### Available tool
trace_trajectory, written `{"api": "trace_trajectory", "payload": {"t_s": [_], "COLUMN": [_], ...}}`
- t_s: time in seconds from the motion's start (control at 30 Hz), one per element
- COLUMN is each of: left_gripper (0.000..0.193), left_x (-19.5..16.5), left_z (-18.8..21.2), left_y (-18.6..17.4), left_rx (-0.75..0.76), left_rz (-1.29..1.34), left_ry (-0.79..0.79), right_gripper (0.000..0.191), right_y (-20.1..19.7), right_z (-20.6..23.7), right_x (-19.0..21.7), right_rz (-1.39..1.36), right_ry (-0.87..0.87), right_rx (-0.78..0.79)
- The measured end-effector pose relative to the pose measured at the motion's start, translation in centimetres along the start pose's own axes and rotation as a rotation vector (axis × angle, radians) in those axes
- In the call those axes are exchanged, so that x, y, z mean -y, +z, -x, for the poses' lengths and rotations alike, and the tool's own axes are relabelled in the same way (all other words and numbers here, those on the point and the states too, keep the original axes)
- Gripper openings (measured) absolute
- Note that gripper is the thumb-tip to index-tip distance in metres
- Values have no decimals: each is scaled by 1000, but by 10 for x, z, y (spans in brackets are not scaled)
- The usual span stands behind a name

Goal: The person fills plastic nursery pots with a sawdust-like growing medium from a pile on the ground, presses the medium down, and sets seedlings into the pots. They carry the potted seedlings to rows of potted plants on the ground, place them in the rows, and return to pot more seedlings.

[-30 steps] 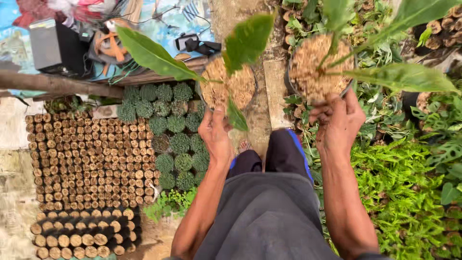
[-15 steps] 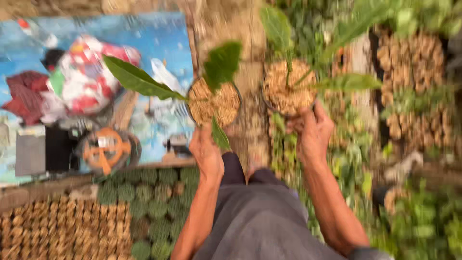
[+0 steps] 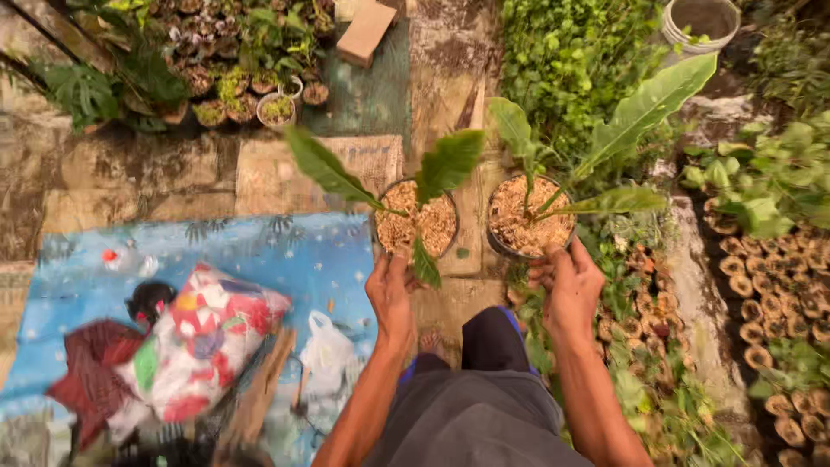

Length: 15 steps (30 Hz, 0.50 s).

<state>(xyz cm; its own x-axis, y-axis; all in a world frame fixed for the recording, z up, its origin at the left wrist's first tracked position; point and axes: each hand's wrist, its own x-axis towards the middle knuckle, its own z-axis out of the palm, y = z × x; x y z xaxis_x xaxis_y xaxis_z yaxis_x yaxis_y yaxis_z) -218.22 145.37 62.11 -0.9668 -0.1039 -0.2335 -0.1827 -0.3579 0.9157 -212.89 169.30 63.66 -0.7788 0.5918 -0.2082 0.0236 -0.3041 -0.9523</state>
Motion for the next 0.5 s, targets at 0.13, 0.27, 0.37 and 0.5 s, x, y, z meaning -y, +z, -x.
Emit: {"api": "trace_trajectory", "payload": {"t_s": [0.13,0.27,0.37,0.5], "left_gripper": [29,23,29,21], "left_x": [-5,8,-7,-33], "left_z": [-125,-253,-358,-444], "left_y": [51,114,171,226], "left_rx": [21,-51,-130,-161], "left_rz": [15,2,-93,96], "left_ry": [-4,-2,41,-27], "right_gripper": [47,41,38,36], "right_y": [51,107,169,215], "right_z": [-124,-259,-369,-464], "right_x": [14,34,62,98], "right_rz": [-20,-20,-19,32], "right_ry": [-17,-12,-43,41], "right_rx": [-26,-5,23,7]}}
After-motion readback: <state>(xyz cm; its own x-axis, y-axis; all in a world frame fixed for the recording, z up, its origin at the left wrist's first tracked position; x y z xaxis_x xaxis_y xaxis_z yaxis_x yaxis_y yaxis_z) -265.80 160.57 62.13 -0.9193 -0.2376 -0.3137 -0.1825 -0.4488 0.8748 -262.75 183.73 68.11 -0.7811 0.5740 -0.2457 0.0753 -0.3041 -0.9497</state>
